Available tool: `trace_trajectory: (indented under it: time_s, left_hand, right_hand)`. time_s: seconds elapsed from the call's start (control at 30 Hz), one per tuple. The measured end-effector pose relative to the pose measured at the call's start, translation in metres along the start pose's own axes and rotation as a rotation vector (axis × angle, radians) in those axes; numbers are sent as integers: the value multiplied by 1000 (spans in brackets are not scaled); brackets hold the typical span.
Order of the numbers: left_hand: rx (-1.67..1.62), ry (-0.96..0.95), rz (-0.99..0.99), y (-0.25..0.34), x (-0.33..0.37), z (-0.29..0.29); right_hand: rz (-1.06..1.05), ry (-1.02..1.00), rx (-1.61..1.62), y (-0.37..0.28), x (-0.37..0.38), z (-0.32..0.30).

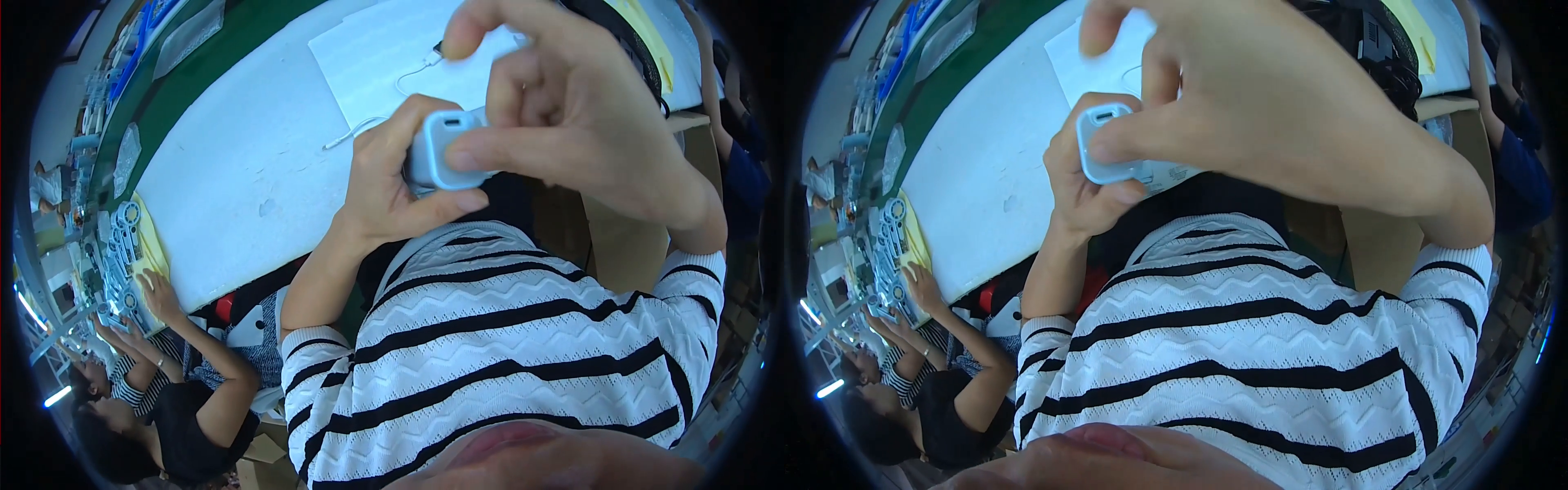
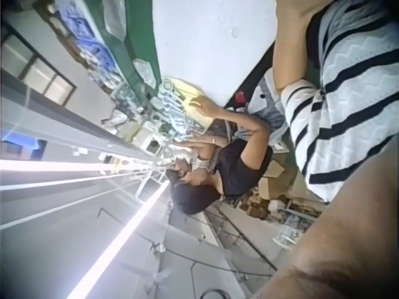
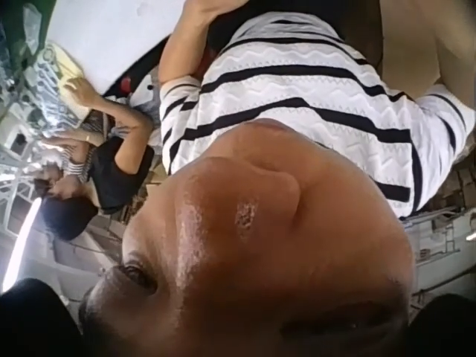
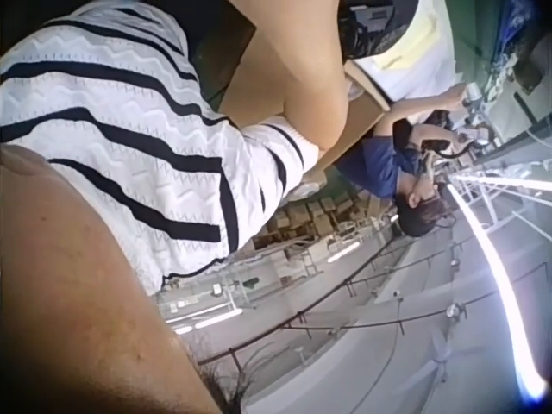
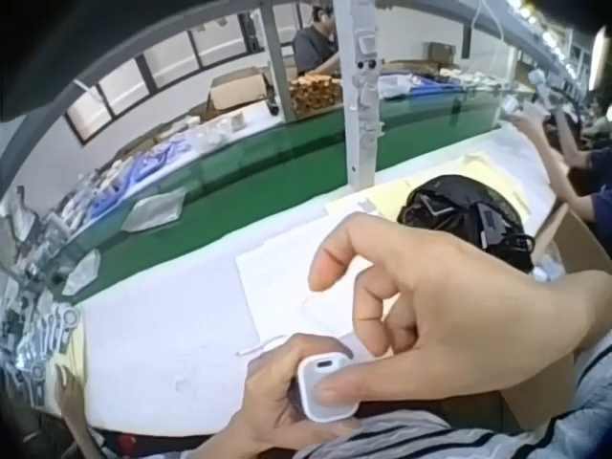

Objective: Assembling and inspecting small portable hand fans at a production line station.

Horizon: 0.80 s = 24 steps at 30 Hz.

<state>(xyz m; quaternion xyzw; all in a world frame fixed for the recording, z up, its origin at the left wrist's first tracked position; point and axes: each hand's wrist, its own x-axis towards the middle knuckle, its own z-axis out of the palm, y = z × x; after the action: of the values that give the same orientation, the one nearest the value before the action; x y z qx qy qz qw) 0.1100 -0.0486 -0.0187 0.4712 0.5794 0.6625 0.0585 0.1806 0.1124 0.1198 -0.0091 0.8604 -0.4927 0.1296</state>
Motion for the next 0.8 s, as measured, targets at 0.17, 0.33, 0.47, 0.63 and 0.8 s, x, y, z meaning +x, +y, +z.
trace_trajectory:
  time_s: [0.17, 0.33, 0.47, 0.63, 0.8]
  left_hand:
    - [195, 56, 260, 3, -10, -6]
    - [437, -16, 52, 31, -22, -27]
    - [804, -103, 107, 38, -23, -45]
    - [1681, -235, -23, 23, -34, -155]
    - [1832, -286, -198, -19, -87, -207]
  right_hand:
    - [-270, 40, 398, 27, 16, 39]
    - [-503, 307, 279, 59, 29, 62]
    - [-396, 455, 293, 66, 38, 58]
    - [-235, 404, 236, 81, 39, 53]
    - [-154, 308, 165, 104, 46, 59]
